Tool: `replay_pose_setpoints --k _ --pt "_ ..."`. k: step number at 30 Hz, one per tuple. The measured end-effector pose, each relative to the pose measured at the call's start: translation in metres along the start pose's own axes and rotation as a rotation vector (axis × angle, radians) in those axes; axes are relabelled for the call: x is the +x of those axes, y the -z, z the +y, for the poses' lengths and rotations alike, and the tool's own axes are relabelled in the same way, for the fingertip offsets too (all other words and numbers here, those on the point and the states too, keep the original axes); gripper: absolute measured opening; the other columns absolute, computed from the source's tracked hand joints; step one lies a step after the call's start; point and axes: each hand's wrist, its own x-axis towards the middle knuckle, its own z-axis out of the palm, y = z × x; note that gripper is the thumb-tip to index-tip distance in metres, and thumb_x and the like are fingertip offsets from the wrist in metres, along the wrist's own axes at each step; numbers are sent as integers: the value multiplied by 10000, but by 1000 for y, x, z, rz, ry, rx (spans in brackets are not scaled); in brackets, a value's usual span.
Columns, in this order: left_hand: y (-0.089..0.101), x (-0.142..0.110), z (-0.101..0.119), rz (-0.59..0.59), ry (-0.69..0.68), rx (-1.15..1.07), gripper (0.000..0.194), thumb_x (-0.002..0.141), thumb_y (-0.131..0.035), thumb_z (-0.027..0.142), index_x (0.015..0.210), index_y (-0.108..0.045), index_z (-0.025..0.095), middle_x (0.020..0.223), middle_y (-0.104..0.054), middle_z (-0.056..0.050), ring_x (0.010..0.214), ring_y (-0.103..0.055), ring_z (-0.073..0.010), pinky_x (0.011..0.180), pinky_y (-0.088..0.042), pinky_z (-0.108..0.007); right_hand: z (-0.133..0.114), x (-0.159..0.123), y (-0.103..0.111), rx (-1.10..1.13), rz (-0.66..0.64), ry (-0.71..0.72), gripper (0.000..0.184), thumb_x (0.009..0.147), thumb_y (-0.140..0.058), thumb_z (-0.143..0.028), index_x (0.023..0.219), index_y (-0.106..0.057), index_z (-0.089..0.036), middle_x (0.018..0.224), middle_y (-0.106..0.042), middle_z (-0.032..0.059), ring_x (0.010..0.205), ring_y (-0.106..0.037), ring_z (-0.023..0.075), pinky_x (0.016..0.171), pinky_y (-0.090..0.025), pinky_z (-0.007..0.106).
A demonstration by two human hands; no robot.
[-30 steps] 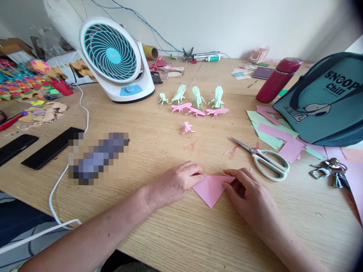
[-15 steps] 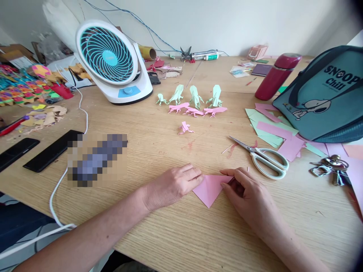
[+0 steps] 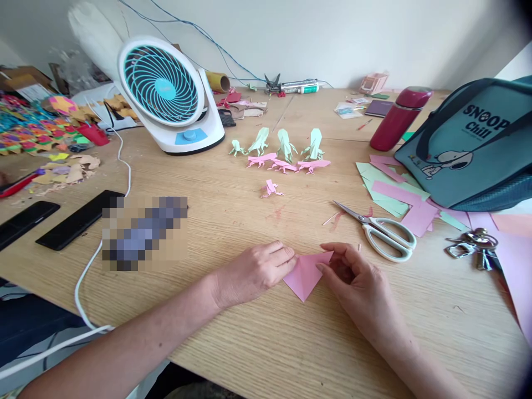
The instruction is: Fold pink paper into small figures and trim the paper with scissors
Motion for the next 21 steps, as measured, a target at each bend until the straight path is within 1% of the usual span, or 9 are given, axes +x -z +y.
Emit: replay_pose_setpoints --k 3,5,7,9,12,17,21 --pt "0 0 0 15 -5 22 228 958 -483 69 1142 -618 63 1056 -688 -105 969 -626 -196 844 -581 -308 -4 -3 1 -85 -30 109 87 921 -597 -269 976 -650 -226 771 -633 -1 650 -590 139 601 -469 250" --pt "0 0 0 11 -2 30 237 966 -471 71 1156 -614 70 1052 -688 -104 973 -627 -188 844 -581 -303 -7 -5 2 -124 -72 227 107 953 -552 -233 971 -656 -222 864 -672 30 738 -625 156 670 -491 268" --pt "0 0 1 0 -2 30 246 976 -462 82 1174 -607 71 1052 -687 -103 971 -626 -183 845 -581 -302 -8 -6 3 -158 -110 344 158 976 -504 -185 1017 -653 -219 987 -688 57 854 -646 172 750 -504 286" --pt "1 1 1 -8 -1 23 249 982 -461 97 1183 -605 68 1053 -685 -101 963 -622 -183 849 -579 -305 -7 -7 3 -199 -130 427 193 983 -483 -152 1072 -643 -217 1070 -685 72 934 -649 180 802 -509 299" --pt "1 1 1 -7 5 4 249 983 -468 113 1182 -610 67 1055 -682 -95 952 -615 -188 849 -574 -312 -4 -7 4 -253 -149 500 217 985 -478 -129 1122 -630 -205 1140 -675 88 968 -654 179 819 -526 306" --pt "0 -1 1 -14 9 -3 242 965 -492 103 1166 -620 62 1062 -679 -97 955 -609 -200 849 -568 -322 -1 -4 6 -351 -186 633 223 975 -464 -85 1093 -636 -165 1146 -685 124 991 -654 212 839 -544 358" --pt "0 -1 1 -14 15 3 234 962 -497 111 1153 -623 61 1072 -678 -103 960 -606 -209 851 -562 -325 1 -3 10 -423 -238 704 230 970 -470 -79 1118 -632 -145 1201 -669 140 1012 -640 226 840 -548 367"
